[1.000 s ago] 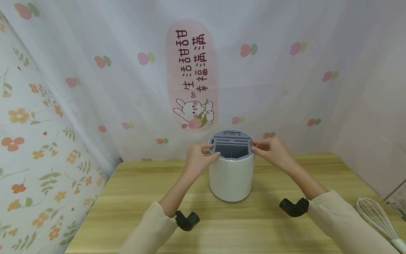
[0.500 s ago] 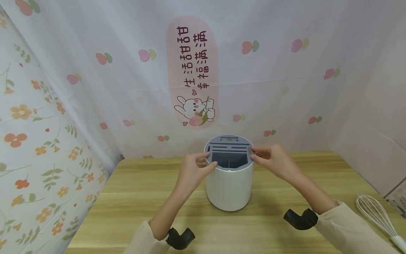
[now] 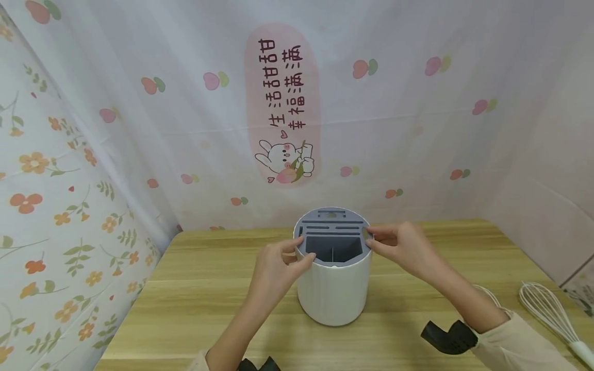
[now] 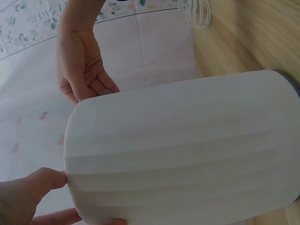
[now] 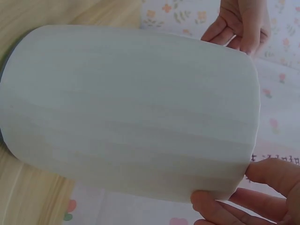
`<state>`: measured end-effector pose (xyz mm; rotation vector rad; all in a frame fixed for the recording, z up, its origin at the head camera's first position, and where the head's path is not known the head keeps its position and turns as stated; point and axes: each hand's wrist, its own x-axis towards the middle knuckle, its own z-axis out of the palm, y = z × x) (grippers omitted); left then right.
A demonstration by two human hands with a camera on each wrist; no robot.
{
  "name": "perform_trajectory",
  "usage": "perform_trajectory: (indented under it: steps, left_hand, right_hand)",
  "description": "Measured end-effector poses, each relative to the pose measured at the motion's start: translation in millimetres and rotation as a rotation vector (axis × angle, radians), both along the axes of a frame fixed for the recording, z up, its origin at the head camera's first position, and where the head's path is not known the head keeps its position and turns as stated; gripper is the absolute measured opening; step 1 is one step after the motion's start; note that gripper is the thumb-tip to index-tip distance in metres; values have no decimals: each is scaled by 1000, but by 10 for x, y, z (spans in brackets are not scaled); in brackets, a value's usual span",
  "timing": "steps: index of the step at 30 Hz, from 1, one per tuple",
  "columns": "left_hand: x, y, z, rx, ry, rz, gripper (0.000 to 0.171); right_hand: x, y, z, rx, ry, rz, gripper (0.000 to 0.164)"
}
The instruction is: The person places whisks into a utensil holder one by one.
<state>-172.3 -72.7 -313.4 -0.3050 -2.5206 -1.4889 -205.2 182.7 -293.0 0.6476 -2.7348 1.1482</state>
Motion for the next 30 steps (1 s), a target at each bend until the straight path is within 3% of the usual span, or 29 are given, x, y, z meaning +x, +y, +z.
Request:
perform_trajectory:
  steps: [11, 18, 23, 30]
  left_hand:
    - [239, -47, -8, 3, 14, -1, 42]
    - [395, -53, -16, -13, -11, 47, 43]
    - [480, -56, -13, -10, 9, 46, 44]
    - [615, -42, 2, -25, -32, 64, 45]
  right_hand:
    - [196, -21, 45, -14, -37, 19, 37]
    - [289, -24, 21, -48, -51, 40, 39]
    - [355, -33, 20, -42, -68, 46, 41]
    - [437, -22, 38, -38, -95, 72, 42]
